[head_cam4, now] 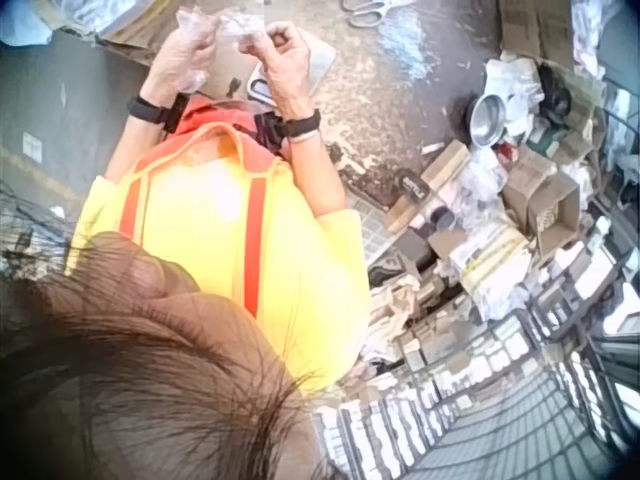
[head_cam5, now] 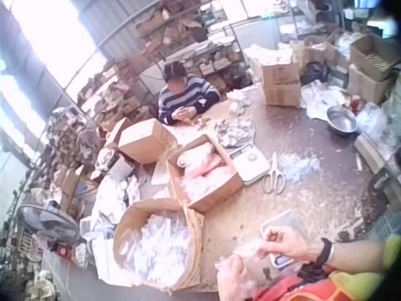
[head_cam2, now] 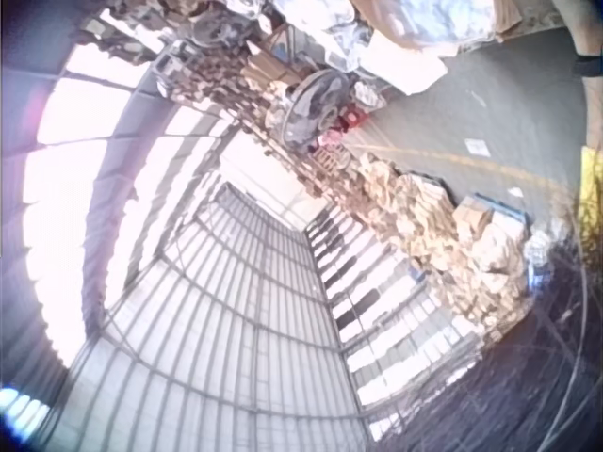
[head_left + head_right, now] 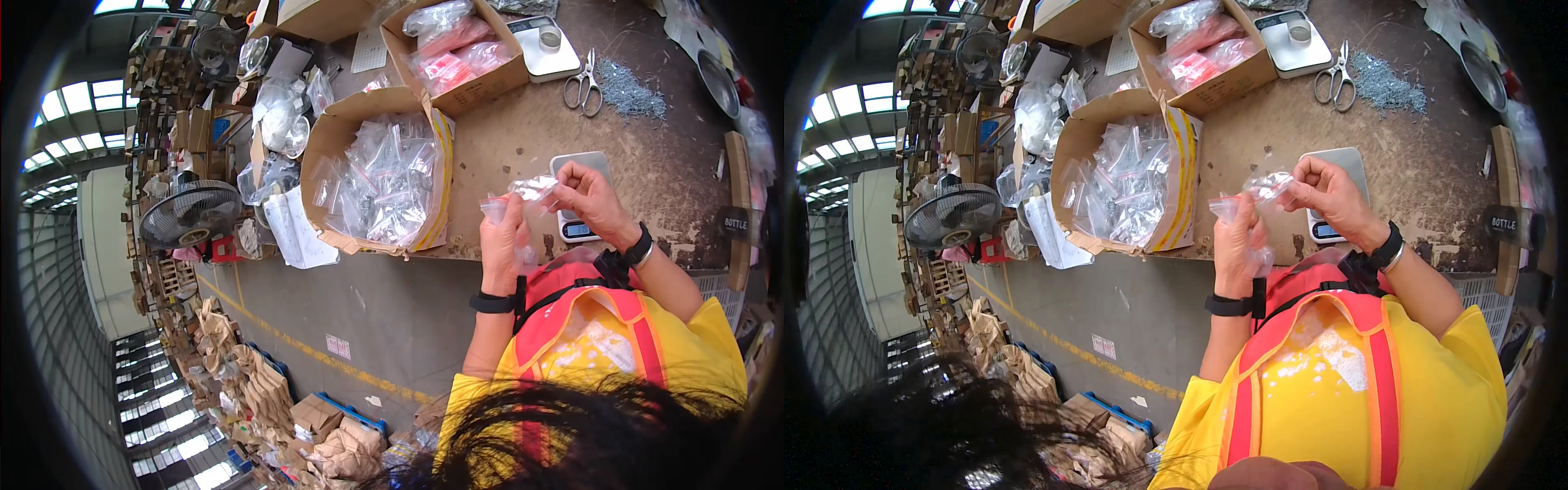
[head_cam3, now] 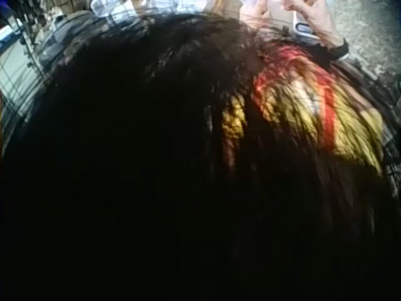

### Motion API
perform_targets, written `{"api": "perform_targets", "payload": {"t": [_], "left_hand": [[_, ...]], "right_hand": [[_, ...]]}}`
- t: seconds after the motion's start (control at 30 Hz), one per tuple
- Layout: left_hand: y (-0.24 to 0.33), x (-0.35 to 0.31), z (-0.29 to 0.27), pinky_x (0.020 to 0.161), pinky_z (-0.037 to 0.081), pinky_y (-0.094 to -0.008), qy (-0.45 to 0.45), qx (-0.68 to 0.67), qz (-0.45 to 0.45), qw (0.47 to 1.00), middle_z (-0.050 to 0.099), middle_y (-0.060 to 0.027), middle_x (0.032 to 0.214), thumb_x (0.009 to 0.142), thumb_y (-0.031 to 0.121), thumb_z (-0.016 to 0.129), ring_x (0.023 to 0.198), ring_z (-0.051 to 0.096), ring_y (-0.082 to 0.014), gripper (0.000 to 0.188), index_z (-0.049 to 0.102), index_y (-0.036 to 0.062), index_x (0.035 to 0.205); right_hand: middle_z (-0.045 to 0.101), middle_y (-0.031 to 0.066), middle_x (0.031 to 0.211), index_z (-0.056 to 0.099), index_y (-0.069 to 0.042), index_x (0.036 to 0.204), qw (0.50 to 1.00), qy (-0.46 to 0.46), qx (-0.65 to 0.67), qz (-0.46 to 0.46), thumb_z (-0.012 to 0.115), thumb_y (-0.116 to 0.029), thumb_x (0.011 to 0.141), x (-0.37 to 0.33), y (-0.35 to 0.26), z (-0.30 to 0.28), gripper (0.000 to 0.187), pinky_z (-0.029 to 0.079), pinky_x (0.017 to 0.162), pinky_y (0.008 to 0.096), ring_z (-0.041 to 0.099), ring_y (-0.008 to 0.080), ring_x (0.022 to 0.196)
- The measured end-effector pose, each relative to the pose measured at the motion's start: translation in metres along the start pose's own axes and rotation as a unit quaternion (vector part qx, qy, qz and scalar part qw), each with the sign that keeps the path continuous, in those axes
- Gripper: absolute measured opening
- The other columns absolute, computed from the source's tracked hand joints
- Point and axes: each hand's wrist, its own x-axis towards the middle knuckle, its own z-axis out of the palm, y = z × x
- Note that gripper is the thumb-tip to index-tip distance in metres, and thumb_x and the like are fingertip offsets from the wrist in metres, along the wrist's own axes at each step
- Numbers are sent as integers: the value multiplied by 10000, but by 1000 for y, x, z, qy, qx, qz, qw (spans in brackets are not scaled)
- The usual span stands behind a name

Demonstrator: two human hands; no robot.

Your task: Weighing and putting small metal parts into plastic bags.

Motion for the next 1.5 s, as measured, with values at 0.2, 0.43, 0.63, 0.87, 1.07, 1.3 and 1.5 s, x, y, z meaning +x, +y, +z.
{"api": "perform_targets", "payload": {"t": [0.2, 0.43, 0.63, 0.87, 1.07, 1.3, 1.5], "left_hand": [[14, -24, 16, 641, 403, -208, 124, 375, 265, 880, 576, 42, 893, 884, 150, 819, 754, 486, -40, 319, 661, 26, 1133], [-1, -12, 6, 672, 452, -244, 9, 430, 284, 857, 649, -5, 840, 942, 126, 743, 755, 546, -65, 141, 700, -5, 968], [-3, -19, 8, 727, 488, -251, 50, 403, 213, 889, 688, -14, 873, 985, 129, 690, 785, 580, -73, 139, 670, -8, 995], [-9, -23, 13, 660, 471, -260, 83, 476, 264, 835, 636, -9, 778, 978, 143, 703, 728, 537, -71, 148, 655, 9, 939], [-20, -15, 10, 603, 441, -257, 37, 471, 347, 810, 617, 4, 770, 962, 119, 719, 665, 518, -77, 127, 648, 19, 931], [-14, -9, 1, 618, 471, -238, 44, 328, 201, 922, 625, 15, 851, 924, 51, 728, 675, 561, -67, 118, 689, -3, 1021], [-13, -5, -14, 565, 489, -273, 179, 458, 332, 805, 643, -41, 874, 959, 102, 694, 615, 608, -105, 131, 704, -5, 1033]], "right_hand": [[634, -20, 846, 572, -60, 922, 987, 28, -149, -54, 707, -91, 965, -2, -1, 1, 146, 511, 691, 221, 617, 58, 769], [581, -48, 782, 571, -56, 879, 972, 39, -232, -20, 772, -115, 916, -5, -4, 3, 213, 440, 608, 209, 549, 23, 708], [556, -62, 745, 573, -56, 873, 960, 110, -246, -80, 786, -116, 900, -4, -1, 8, 222, 404, 573, 207, 497, 14, 660], [602, -18, 774, 601, -25, 993, 949, 50, -290, -108, 743, -95, 915, -8, -10, 27, 177, 438, 587, 215, 539, 36, 663], [608, -3, 771, 619, -8, 955, 957, -1, -290, -29, 750, -133, 918, -10, -14, 25, 185, 449, 588, 243, 550, 65, 651], [571, 81, 724, 597, -7, 861, 886, -14, -433, -164, 739, -135, 895, -8, -12, 5, 194, 467, 599, 345, 583, 221, 642], [567, 174, 1169, 560, -30, 1200, 765, 62, -604, -215, 850, -205, 710, -25, -10, -53, 595, 437, 980, 446, 539, 377, 1148]]}}
